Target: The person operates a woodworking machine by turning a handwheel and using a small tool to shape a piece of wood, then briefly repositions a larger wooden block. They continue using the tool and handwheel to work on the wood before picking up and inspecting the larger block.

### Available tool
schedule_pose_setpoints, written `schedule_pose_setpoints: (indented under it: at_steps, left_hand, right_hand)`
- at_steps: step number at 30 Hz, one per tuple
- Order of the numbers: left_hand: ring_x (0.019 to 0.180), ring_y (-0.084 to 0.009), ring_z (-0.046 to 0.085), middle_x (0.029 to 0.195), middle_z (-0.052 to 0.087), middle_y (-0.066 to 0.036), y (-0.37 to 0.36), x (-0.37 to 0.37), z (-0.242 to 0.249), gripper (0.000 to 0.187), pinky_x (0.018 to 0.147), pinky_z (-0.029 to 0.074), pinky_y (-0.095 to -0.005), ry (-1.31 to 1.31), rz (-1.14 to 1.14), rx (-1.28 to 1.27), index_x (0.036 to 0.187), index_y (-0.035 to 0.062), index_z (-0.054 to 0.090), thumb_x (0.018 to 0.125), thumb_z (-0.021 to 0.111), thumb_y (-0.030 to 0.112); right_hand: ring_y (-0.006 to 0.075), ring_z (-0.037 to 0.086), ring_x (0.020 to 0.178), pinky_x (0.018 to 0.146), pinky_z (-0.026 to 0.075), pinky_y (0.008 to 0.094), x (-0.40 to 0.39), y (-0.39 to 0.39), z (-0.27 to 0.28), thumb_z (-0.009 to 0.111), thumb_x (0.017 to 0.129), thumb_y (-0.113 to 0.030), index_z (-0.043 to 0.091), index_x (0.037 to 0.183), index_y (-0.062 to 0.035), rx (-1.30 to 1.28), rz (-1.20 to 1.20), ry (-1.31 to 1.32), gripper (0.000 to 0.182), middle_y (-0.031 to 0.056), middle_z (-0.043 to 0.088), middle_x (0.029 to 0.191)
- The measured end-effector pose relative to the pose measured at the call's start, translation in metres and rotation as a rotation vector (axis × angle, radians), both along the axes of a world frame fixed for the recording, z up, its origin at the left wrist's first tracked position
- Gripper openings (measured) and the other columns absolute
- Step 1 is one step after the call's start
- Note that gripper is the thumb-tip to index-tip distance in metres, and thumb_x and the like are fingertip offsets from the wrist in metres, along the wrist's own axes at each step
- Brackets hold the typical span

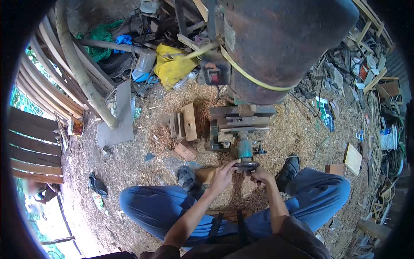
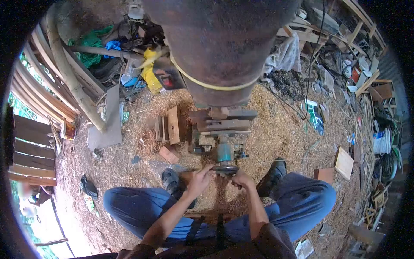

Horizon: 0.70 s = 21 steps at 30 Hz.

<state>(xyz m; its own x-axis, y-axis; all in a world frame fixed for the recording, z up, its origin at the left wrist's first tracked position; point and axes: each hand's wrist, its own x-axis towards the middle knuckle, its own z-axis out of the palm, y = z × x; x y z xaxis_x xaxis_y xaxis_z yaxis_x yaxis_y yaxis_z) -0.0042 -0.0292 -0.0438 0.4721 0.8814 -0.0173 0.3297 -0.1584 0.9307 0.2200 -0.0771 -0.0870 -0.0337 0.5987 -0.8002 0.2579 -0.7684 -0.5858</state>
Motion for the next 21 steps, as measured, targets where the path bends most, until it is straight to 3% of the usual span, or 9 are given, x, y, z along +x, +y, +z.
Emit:
schedule_pose_setpoints:
  at_steps: [2, 4, 5, 6, 8, 9, 11, 14, 21]
  left_hand:
    - [0.078, -0.0188, 0.073, 0.101, 0.075, -0.019, -0.002, 0.005, -0.002, 0.039, 0.070, 0.058, -0.0322, 0.018, -0.002, -0.107, 0.129, -0.0008, 0.062, 0.091, 0.056, -0.004]
    - [0.079, -0.0198, 0.073, 0.101, 0.075, -0.019, 0.000, 0.007, 0.008, 0.038, 0.071, 0.057, -0.0322, 0.074, -0.030, -0.109, 0.129, -0.0010, 0.062, 0.091, 0.055, -0.005]
    - [0.080, -0.0209, 0.073, 0.102, 0.075, -0.019, 0.000, 0.006, 0.014, 0.038, 0.072, 0.057, -0.0323, 0.132, -0.053, -0.097, 0.128, -0.0012, 0.062, 0.091, 0.054, -0.006]
    - [0.080, -0.0209, 0.073, 0.102, 0.075, -0.019, 0.001, 0.006, 0.012, 0.038, 0.072, 0.057, -0.0323, 0.128, -0.057, -0.094, 0.128, -0.0012, 0.062, 0.091, 0.054, -0.006]
    - [0.079, -0.0303, 0.074, 0.100, 0.075, -0.017, 0.000, 0.007, 0.000, 0.036, 0.069, 0.058, -0.0395, 0.063, -0.012, 0.075, 0.125, 0.0045, 0.065, 0.091, 0.056, -0.002]
    - [0.081, -0.0320, 0.075, 0.099, 0.075, -0.017, 0.000, 0.007, 0.002, 0.034, 0.071, 0.059, -0.0395, 0.035, -0.014, 0.054, 0.123, 0.0032, 0.065, 0.090, 0.055, -0.002]
    - [0.082, -0.0326, 0.075, 0.098, 0.075, -0.018, 0.001, 0.007, -0.008, 0.034, 0.072, 0.059, -0.0395, 0.024, -0.018, 0.098, 0.123, 0.0029, 0.065, 0.090, 0.055, -0.003]
    - [0.084, -0.0334, 0.075, 0.098, 0.075, -0.019, 0.003, 0.008, 0.000, 0.033, 0.073, 0.059, -0.0392, 0.047, -0.025, 0.139, 0.122, 0.0020, 0.064, 0.091, 0.056, -0.003]
    - [0.089, -0.0333, 0.074, 0.101, 0.074, -0.021, 0.001, 0.009, -0.002, 0.033, 0.075, 0.057, -0.0371, 0.049, -0.019, 0.117, 0.125, 0.0011, 0.063, 0.093, 0.056, -0.001]
  right_hand:
    - [0.0115, 0.054, 0.047, 0.040, 0.041, 0.0299, 0.004, 0.000, -0.012, 0.074, 0.090, -0.023, 0.068, 0.100, -0.0083, -0.026, 0.031, -0.040, 0.020, 0.0009, 0.059, 0.061]
    - [0.0103, 0.053, 0.047, 0.040, 0.041, 0.0286, 0.006, -0.004, -0.013, 0.076, 0.090, -0.028, 0.069, 0.100, -0.0074, -0.003, 0.031, -0.091, 0.024, 0.0006, 0.058, 0.061]
    - [0.0184, 0.061, 0.051, 0.045, 0.048, 0.0351, 0.003, -0.006, -0.011, 0.077, 0.088, -0.033, 0.069, 0.100, -0.0029, 0.036, 0.037, -0.180, 0.033, 0.0065, 0.064, 0.064]
    - [0.0184, 0.061, 0.051, 0.045, 0.048, 0.0351, -0.006, -0.008, -0.004, 0.077, 0.088, -0.033, 0.069, 0.100, -0.0029, 0.038, 0.033, -0.185, 0.033, 0.0065, 0.064, 0.064]
    - [0.0292, 0.073, 0.069, 0.061, 0.057, 0.0439, -0.024, -0.022, 0.007, 0.065, 0.090, -0.026, 0.072, 0.092, -0.0058, 0.450, 0.272, -0.880, 0.022, 0.0168, 0.074, 0.080]
    - [0.0292, 0.073, 0.069, 0.061, 0.057, 0.0439, -0.028, -0.028, 0.002, 0.065, 0.090, -0.026, 0.072, 0.092, -0.0058, 0.445, 0.267, -0.883, 0.022, 0.0168, 0.074, 0.080]
    - [0.0368, 0.073, 0.082, 0.072, 0.058, 0.0487, -0.027, -0.030, -0.016, 0.059, 0.091, -0.023, 0.074, 0.089, -0.0067, 0.367, 0.411, -0.915, 0.022, 0.0196, 0.074, 0.087]
    - [0.0369, 0.073, 0.082, 0.073, 0.058, 0.0474, -0.013, -0.029, -0.018, 0.056, 0.090, -0.017, 0.074, 0.086, -0.0062, 0.443, 0.436, -0.892, 0.021, 0.0189, 0.074, 0.088]
    - [0.0370, 0.073, 0.086, 0.076, 0.058, 0.0485, -0.002, -0.027, -0.030, 0.056, 0.089, -0.018, 0.074, 0.087, -0.0052, 0.447, 0.475, -0.821, 0.023, 0.0207, 0.073, 0.091]
